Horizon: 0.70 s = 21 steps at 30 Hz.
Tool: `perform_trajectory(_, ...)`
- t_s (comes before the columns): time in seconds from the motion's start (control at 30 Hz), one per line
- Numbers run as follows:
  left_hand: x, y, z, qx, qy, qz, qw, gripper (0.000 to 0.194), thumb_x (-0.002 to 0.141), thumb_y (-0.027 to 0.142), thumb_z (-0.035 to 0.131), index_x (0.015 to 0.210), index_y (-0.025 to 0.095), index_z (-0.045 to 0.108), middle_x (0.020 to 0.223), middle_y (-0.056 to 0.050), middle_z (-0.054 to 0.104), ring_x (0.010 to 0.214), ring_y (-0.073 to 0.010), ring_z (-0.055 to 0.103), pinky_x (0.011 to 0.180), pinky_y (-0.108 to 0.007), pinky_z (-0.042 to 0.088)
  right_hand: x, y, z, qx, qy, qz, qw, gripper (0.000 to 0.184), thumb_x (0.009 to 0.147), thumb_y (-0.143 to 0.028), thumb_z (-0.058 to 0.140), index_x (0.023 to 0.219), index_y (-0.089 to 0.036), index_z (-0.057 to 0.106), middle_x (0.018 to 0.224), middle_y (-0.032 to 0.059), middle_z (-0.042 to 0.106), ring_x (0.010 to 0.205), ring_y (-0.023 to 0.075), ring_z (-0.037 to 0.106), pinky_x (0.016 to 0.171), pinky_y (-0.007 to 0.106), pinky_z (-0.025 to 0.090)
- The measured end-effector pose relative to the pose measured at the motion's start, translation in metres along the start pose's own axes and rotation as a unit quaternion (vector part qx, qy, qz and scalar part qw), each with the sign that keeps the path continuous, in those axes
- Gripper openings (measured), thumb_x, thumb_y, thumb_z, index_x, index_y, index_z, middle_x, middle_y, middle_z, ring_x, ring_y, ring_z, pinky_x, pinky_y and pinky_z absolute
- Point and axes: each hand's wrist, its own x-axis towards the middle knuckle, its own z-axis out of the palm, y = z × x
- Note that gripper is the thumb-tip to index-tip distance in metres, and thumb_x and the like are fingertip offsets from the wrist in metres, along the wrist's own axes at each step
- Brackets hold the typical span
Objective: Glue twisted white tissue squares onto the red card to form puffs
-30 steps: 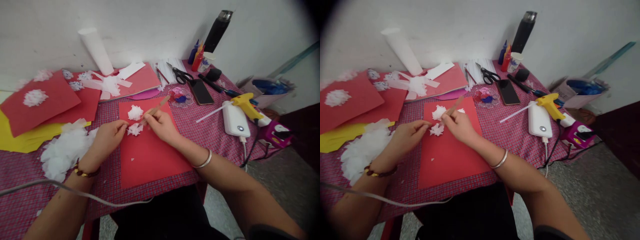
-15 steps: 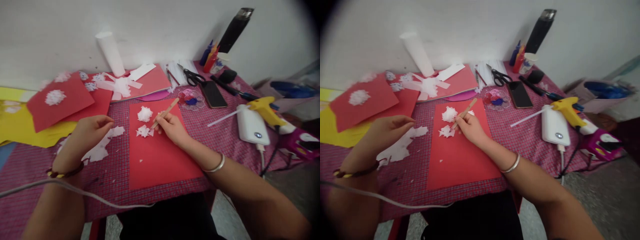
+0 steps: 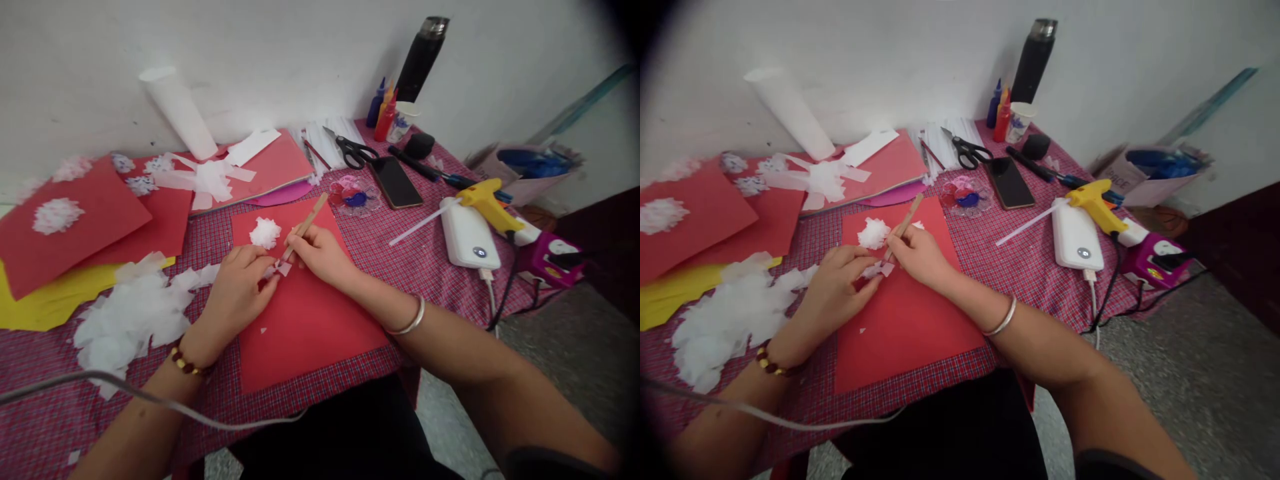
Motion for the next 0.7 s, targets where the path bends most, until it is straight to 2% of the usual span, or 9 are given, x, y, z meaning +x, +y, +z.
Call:
perform_trajectory(0.1, 0.003, -0.004, 0.0, 0.013, -0.014, -0.014, 1.0, 0.015, 0.089, 0.021, 0.05, 0.08, 0.019, 0.062, 0.087, -0.009, 0.061, 0.085, -0.0252, 0.055, 0.08, -0.041, 0.045, -0.001, 0.002, -0.001, -0.023, -0.007, -0.016, 1.0, 0.015, 0.09, -0.026, 0.049, 0.078, -0.018, 0.053, 0.063, -0.0019, 0.059, 0.052, 0.0095, 0.052, 0.053, 0.023, 0.041)
perform_trajectory(0.17, 0.003, -0.008, 0.001, 0.007, -0.02, -0.026, 0.999, 0.015, 0.089, 0.021, 0.049, 0.079, 0.02, 0.061, 0.083, -0.007, 0.061, 0.083, -0.0242, 0.055, 0.079, -0.04, 0.045, -0.001, 0.003, -0.001, -0.044, -0.008, -0.02, 0.999, 0.015, 0.089, -0.026, 0.049, 0.078, -0.018, 0.053, 0.065, -0.0012, 0.061, 0.056, 0.0103, 0.053, 0.056, 0.023, 0.042)
perform_trajectory(0.37, 0.003, -0.017, 0.001, -0.041, -0.018, -0.067, 0.997, 0.013, 0.087, 0.023, 0.05, 0.078, 0.021, 0.059, 0.078, -0.004, 0.06, 0.078, -0.0215, 0.056, 0.074, -0.036, 0.045, -0.004, 0.002, 0.0, -0.108, -0.03, -0.048, 0.993, 0.021, 0.091, -0.031, 0.047, 0.079, -0.017, 0.056, 0.071, 0.0012, 0.063, 0.063, 0.0122, 0.055, 0.061, 0.025, 0.041)
perform_trajectory(0.7, 0.005, -0.014, -0.002, -0.061, -0.029, -0.096, 0.993, 0.016, 0.085, 0.024, 0.05, 0.069, 0.022, 0.053, 0.072, -0.002, 0.056, 0.07, -0.0191, 0.054, 0.065, -0.032, 0.04, -0.008, -0.004, 0.005, -0.193, -0.061, -0.067, 0.977, 0.022, 0.093, -0.029, 0.045, 0.084, -0.016, 0.061, 0.076, 0.0026, 0.064, 0.07, 0.014, 0.056, 0.066, 0.027, 0.039)
